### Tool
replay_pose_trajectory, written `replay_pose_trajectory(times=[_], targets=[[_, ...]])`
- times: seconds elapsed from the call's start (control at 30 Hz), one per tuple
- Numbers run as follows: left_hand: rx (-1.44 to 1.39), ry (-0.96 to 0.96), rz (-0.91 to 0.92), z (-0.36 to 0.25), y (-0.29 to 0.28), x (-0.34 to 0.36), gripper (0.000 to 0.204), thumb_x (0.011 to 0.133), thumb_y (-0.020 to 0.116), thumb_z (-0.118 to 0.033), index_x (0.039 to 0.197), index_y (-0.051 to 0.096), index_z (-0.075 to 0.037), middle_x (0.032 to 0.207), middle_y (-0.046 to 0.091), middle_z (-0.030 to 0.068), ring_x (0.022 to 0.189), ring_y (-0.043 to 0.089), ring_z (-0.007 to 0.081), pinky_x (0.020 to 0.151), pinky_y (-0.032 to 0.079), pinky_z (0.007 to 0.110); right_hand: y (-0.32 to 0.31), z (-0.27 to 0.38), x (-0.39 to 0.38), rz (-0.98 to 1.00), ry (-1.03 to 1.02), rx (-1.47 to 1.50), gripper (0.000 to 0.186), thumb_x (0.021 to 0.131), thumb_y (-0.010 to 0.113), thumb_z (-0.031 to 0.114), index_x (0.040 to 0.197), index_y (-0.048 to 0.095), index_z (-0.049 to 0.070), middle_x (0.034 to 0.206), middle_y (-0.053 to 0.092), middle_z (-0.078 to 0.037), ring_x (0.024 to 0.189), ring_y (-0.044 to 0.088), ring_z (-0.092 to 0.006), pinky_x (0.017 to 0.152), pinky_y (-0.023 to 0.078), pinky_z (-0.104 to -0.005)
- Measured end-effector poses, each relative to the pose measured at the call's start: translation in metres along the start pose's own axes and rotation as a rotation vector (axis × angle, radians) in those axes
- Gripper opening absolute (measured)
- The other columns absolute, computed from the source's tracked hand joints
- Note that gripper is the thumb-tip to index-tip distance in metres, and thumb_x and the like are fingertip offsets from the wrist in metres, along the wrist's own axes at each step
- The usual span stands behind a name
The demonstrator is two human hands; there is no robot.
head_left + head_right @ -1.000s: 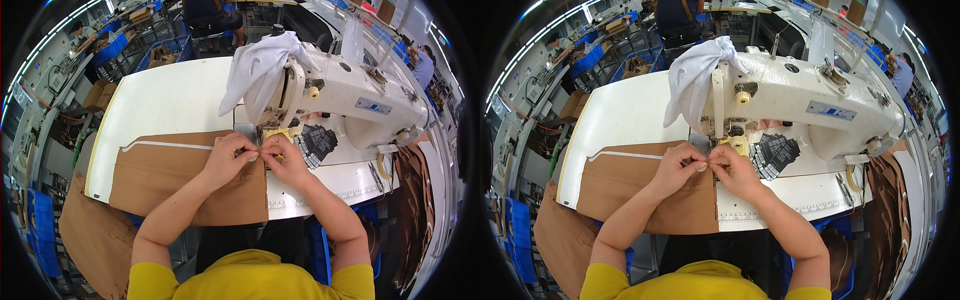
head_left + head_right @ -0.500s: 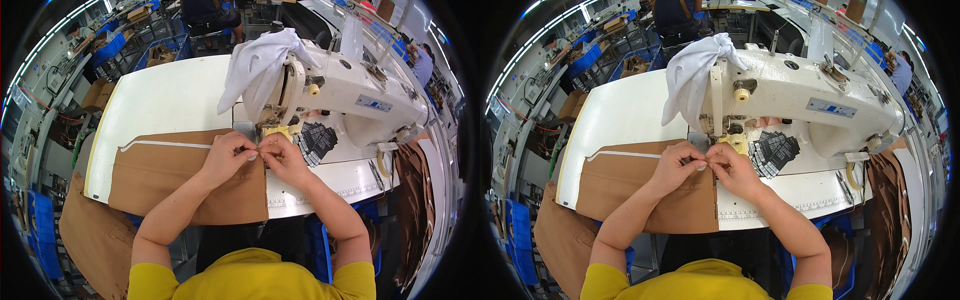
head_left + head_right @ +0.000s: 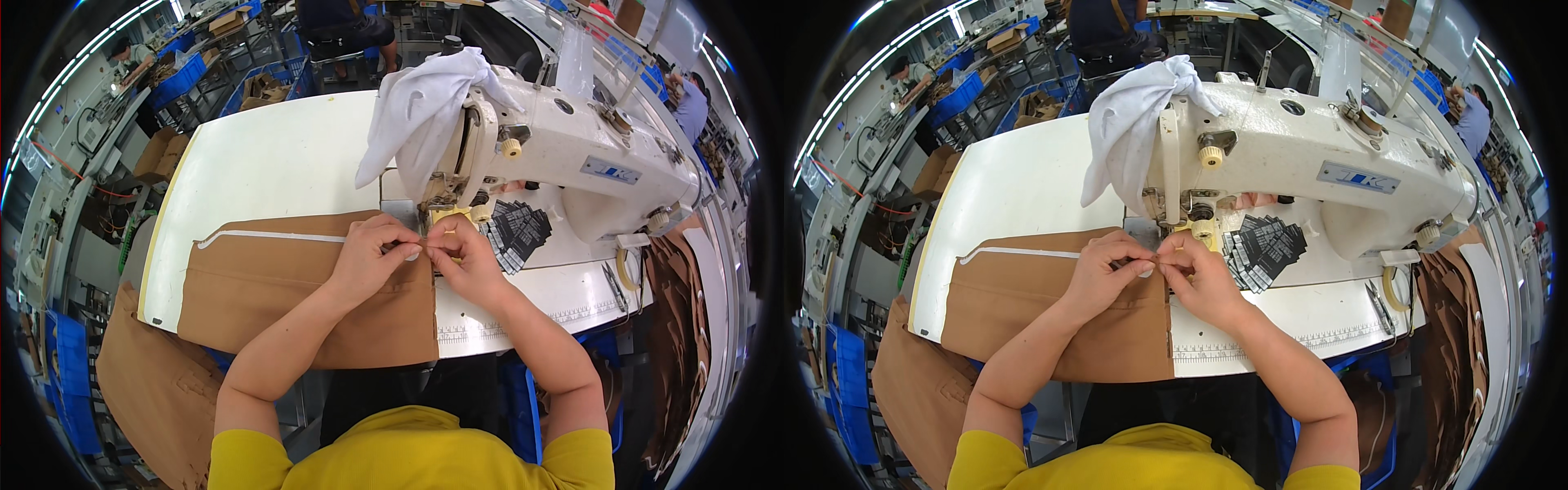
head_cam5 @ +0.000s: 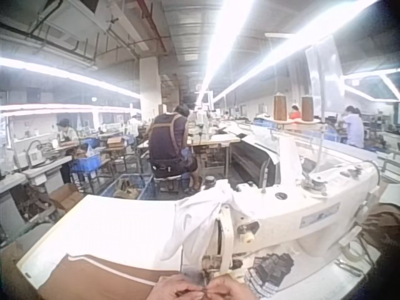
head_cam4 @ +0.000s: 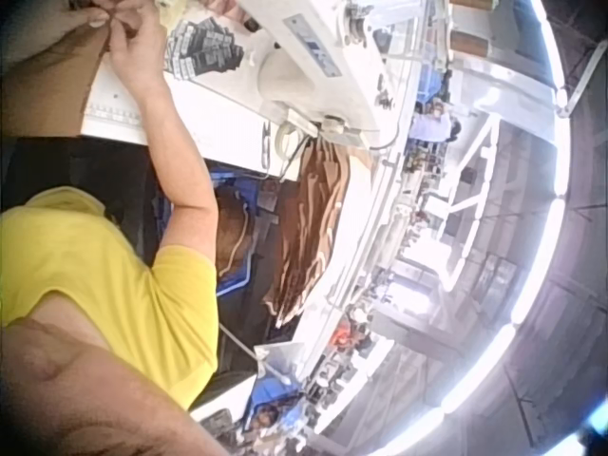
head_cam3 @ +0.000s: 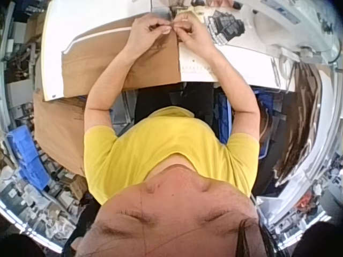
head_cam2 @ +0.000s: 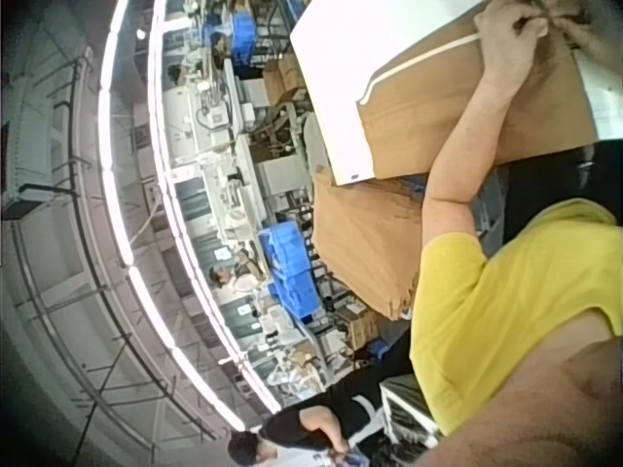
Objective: The person sews a brand label and a black fabric liner onto a leather piece using an industrial sewing machine.
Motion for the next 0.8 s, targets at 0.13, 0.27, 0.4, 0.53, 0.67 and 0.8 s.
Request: replay_pose_trajectory(times=[0.13, 0.27, 0.4, 0.53, 0.67, 0.8], targets=[[-0.034, -0.016, 0.005, -0.001, 0.0, 0.0, 0.009, 0.08, 0.074, -0.004, 0.088, 0.071, -0.001, 0.086, 0.066, 0.0055, 0.068, 0.058, 0.0119, 0.061, 0.046, 0.025, 0.001, -0.008, 0.0, 0.002, 0.035, 0.067, 0.021, 0.093, 0.059, -0.002, 0.111, 0.05, 0.005, 0.09, 0.07, -0.007, 0.089, 0.067, -0.0109, 0.071, 0.05, -0.0243], [-0.038, -0.045, 0.009, -0.001, 0.0, 0.001, 0.008, 0.08, 0.074, -0.005, 0.085, 0.07, -0.001, 0.083, 0.065, 0.006, 0.065, 0.057, 0.0148, 0.061, 0.047, 0.028, 0.002, -0.007, 0.0, -0.004, 0.024, 0.12, 0.024, 0.092, 0.06, -0.002, 0.113, 0.049, 0.005, 0.091, 0.07, -0.007, 0.085, 0.065, -0.0085, 0.07, 0.05, -0.0234], [0.004, -0.07, 0.03, 0.002, 0.001, 0.0, 0.007, 0.08, 0.073, -0.005, 0.082, 0.067, -0.002, 0.08, 0.062, 0.0059, 0.065, 0.056, 0.0182, 0.065, 0.048, 0.03, 0.003, -0.005, -0.001, -0.017, 0.083, 0.113, 0.029, 0.09, 0.062, -0.002, 0.114, 0.048, 0.005, 0.088, 0.071, -0.006, 0.083, 0.065, -0.0087, 0.07, 0.051, -0.0232], [0.089, -0.001, 0.025, 0.0, 0.001, 0.0, 0.006, 0.082, 0.072, -0.003, 0.087, 0.067, -0.003, 0.085, 0.06, 0.0029, 0.074, 0.054, 0.0126, 0.063, 0.044, 0.026, 0.001, 0.0, -0.001, -0.023, 0.097, -0.012, 0.034, 0.087, 0.062, -0.003, 0.116, 0.045, 0.006, 0.082, 0.069, -0.004, 0.078, 0.064, -0.0095, 0.068, 0.05, -0.0237], [0.129, 0.04, -0.037, -0.002, -0.006, 0.0, 0.008, 0.084, 0.07, -0.007, 0.09, 0.065, -0.007, 0.093, 0.061, 0.0022, 0.089, 0.054, 0.0159, 0.082, 0.043, 0.032, 0.01, -0.002, -0.001, 0.081, 0.144, 0.116, 0.039, 0.086, 0.062, -0.004, 0.118, 0.042, 0.007, 0.078, 0.063, -0.002, 0.073, 0.06, -0.0089, 0.067, 0.048, -0.0239], [0.161, -0.006, 0.067, 0.003, -0.002, 0.0, 0.007, 0.087, 0.068, -0.011, 0.091, 0.062, -0.01, 0.091, 0.061, -0.0004, 0.084, 0.054, 0.0153, 0.105, 0.031, 0.038, 0.012, -0.004, -0.003, 0.12, 0.161, 0.223, 0.039, 0.087, 0.061, -0.004, 0.118, 0.041, 0.007, 0.08, 0.062, -0.001, 0.075, 0.059, -0.0079, 0.067, 0.047, -0.0236]])
Point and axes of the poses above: each hand's wrist, its own x-axis towards the middle knuckle, its own y-axis out of the palm, z = x × y, the point moved 8 cm from there along x, towards the middle knuckle
